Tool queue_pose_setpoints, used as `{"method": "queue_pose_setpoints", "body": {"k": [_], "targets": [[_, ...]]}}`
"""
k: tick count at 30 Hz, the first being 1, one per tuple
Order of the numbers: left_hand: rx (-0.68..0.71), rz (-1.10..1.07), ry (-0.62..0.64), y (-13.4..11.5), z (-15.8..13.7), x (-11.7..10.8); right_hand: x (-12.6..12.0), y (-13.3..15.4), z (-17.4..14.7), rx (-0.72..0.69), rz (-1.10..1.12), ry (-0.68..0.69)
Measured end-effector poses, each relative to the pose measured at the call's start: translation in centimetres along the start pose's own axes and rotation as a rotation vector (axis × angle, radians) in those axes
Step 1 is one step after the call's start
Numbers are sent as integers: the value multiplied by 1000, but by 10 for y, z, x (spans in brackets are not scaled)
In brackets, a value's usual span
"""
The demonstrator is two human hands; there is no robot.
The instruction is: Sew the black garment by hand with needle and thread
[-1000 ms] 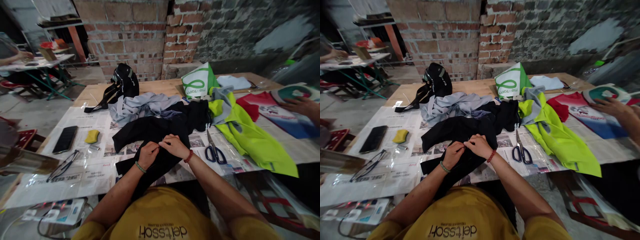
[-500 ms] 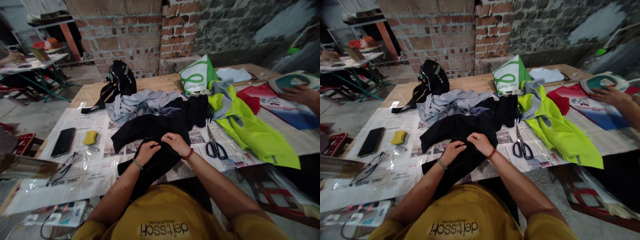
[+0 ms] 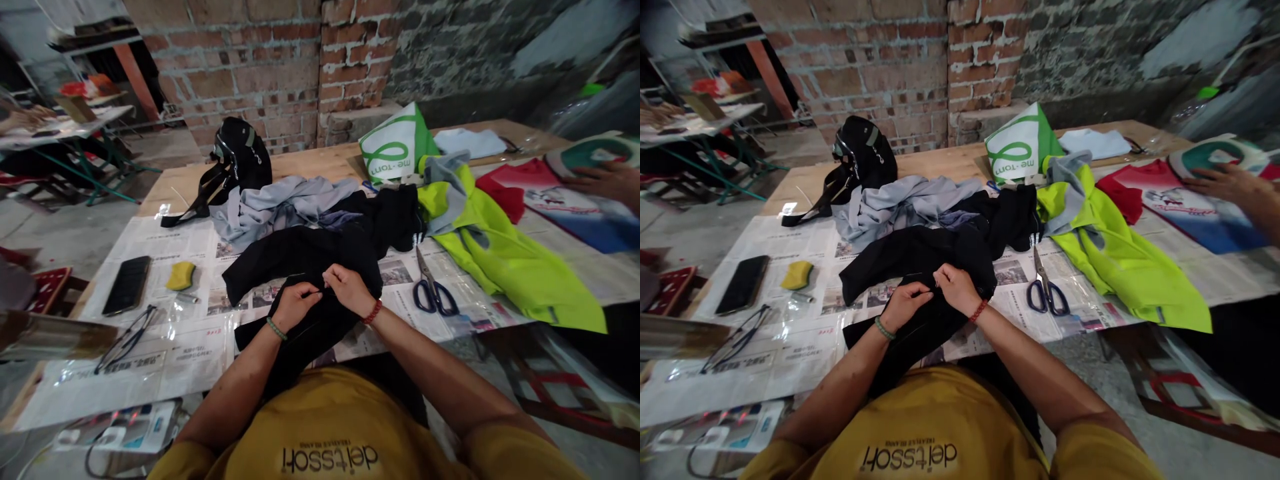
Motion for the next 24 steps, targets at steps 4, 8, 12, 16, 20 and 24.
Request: {"method": "queue_pose_setpoints", "body": {"k": [4, 8, 12, 16, 20, 24], "targets": [[12, 30, -21, 1, 0, 1, -7, 1, 8, 15, 17, -45], [0, 17, 1, 0, -2, 2, -12, -5, 19, 84, 160, -166], [-96, -86, 49, 0, -2, 0, -11, 0, 19, 123, 349, -86], [-223, -223, 75, -2, -1, -2, -16, 8, 18, 241, 642, -1], [-281, -303, 79, -4, -2, -5, -23, 12, 25, 328, 848, 52], [-299, -336, 75, -4, -2, -7, -30, 12, 34, 329, 921, 50]]}}
Point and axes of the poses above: each hand's wrist, its own z-axis towards the middle knuckle, its own x-axis out of the palm, y = z × x, the point moved 2 cm from there along z, towards the middle knuckle, and after that the axes turned 1 degree about y, right-handed, at the moved point
